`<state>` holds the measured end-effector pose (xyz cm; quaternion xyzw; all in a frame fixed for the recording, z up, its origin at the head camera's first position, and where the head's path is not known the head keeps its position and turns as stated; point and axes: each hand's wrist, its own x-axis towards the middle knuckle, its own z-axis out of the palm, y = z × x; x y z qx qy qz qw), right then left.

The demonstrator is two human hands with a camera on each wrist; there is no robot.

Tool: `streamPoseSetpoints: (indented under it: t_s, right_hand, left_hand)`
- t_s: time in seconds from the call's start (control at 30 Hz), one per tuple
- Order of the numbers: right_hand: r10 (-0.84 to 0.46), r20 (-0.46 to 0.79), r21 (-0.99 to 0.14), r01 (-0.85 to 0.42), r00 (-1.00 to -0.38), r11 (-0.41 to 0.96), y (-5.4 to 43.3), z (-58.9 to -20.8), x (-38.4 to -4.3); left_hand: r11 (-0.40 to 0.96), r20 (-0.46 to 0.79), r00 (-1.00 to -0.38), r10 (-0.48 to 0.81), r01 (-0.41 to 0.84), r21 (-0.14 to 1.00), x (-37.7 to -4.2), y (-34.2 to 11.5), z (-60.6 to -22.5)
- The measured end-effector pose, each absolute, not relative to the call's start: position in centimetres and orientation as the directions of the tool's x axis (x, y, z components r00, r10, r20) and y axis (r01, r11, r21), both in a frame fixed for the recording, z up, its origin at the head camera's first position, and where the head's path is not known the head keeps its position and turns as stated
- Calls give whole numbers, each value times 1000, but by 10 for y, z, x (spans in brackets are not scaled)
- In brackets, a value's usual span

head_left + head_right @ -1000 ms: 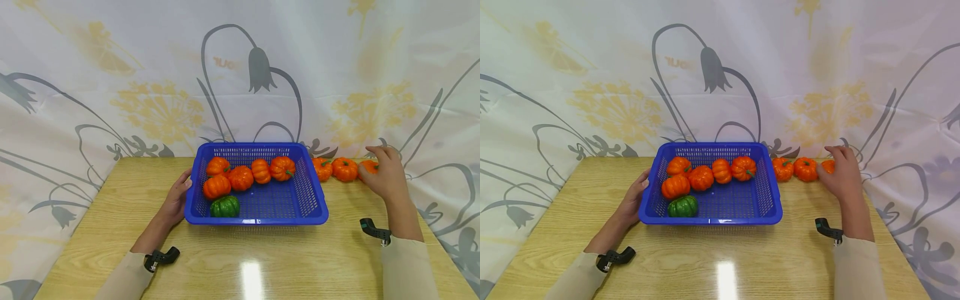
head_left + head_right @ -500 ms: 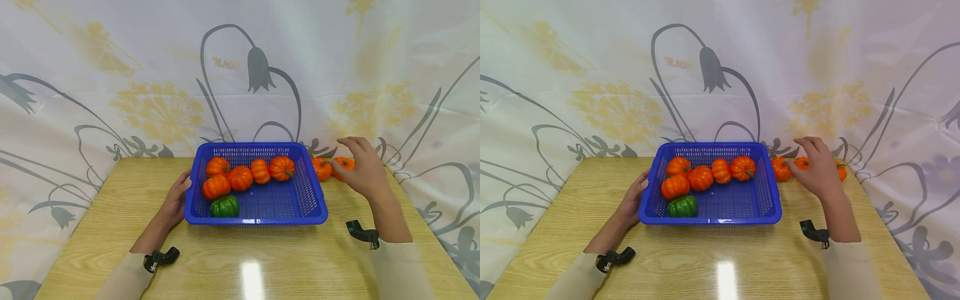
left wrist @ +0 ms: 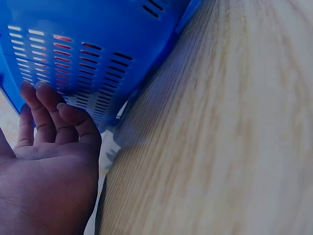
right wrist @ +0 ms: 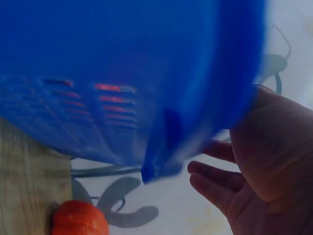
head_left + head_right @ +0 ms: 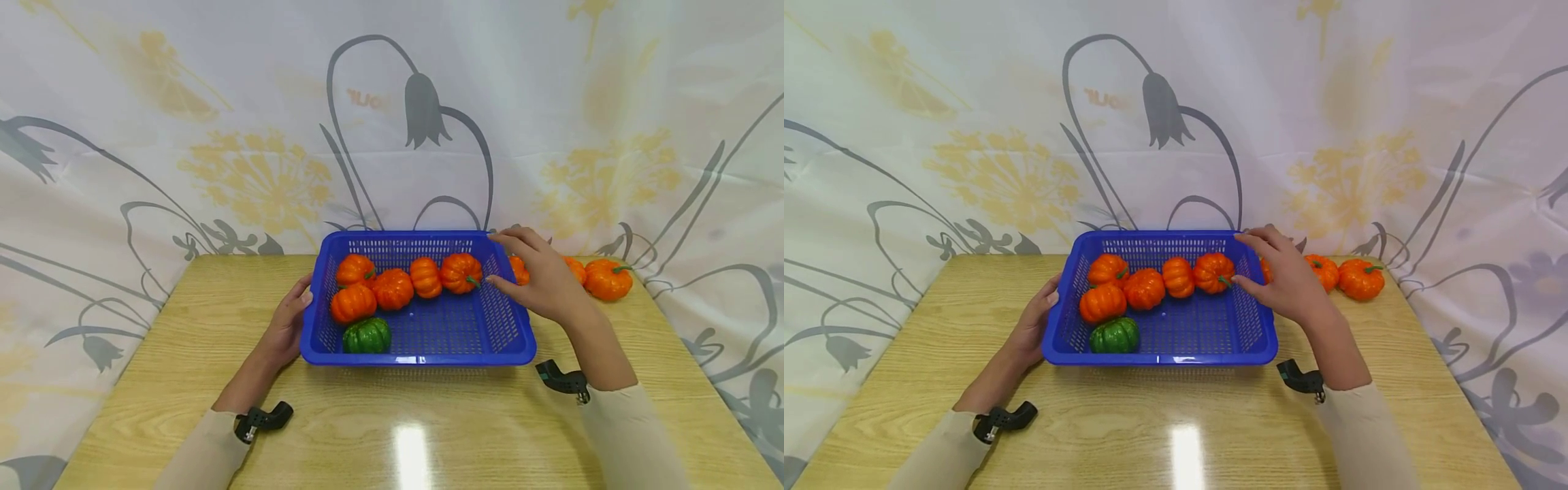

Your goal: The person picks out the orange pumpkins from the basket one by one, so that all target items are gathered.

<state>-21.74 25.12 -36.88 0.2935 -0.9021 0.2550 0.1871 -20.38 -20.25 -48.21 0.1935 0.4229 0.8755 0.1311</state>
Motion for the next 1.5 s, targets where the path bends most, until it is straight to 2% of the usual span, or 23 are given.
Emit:
streamPoseSetpoints:
  t_s: [0.4, 0.87, 1.13, 1.5]
  right_hand:
    - [-534, 290, -361, -608, -794, 707, 236, -378, -225]
    - [-677, 173, -188, -698, -716, 691, 225, -376, -254]
    - [-677, 51, -106, -678, -734, 727, 213, -377, -267]
    - [-672, 25, -4, -672, -740, 740, 201, -393, -278]
  left_hand:
    - [-600, 219, -903, 369, -52, 798, -202, -203, -481]
    - [-595, 218, -899, 379, -57, 802, -205, -203, -483]
    - [-593, 201, -903, 379, -70, 802, -204, -201, -482]
    - [-592, 202, -912, 358, -55, 804, -204, -201, -482]
